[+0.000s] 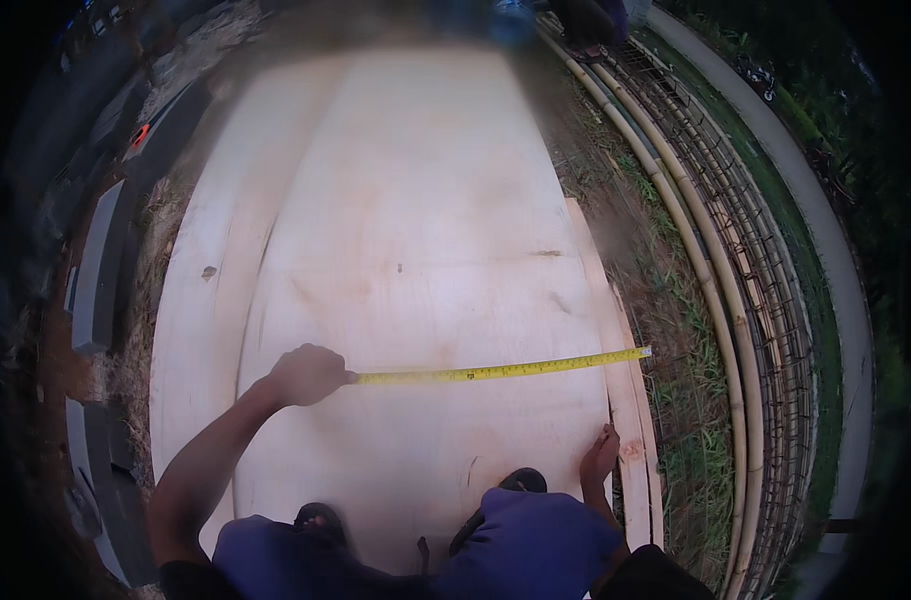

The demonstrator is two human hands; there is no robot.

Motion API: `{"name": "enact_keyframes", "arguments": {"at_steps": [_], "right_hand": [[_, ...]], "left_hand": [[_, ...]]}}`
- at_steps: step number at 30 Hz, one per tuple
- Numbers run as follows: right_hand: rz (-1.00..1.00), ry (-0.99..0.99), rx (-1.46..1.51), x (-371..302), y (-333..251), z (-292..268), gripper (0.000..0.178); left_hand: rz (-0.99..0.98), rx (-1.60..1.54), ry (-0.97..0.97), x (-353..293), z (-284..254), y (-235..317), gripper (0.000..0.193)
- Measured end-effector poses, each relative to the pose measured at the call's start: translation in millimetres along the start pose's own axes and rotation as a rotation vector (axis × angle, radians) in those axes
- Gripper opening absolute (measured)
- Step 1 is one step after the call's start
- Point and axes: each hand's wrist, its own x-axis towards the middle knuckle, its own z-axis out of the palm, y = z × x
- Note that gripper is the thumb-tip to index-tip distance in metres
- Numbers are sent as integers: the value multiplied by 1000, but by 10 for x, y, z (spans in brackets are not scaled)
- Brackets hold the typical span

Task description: The person measures a large plywood sheet with a tape measure and marks it with a pencil. They then use a thin wooden strip as a straightedge to draw a long line across the sheet.

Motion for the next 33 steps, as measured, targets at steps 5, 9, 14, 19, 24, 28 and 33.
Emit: {"name": "enact_keyframes", "arguments": {"at_steps": [5,9,14,19,24,28,33], "right_hand": [[143,97,98,-464,-433,-103,31],[299,66,135,-1374,-744,-392,31],[429,118,-43,-2457,-784,-1359,24],[504,421,61,-2632,-1062,-2242,30],[569,491,178,-2914,-1033,-2401,31],[410,573,286,-3309,-395,-2153,25],[732,66,561,-3038,-985,-1672,27]], "left_hand": [[84,-107,-6,-578,764,-873,45],[126,-204,20,-687,1310,-1318,45],[268,-288,5,-384,1522,-1045,43],[286,-353,52,73,1498,-682,47],[261,-183,47,140,1695,-353,45],[354,-104,-20,-40,2160,47,44],[265,-23,-105,-159,2181,167,44]]}}
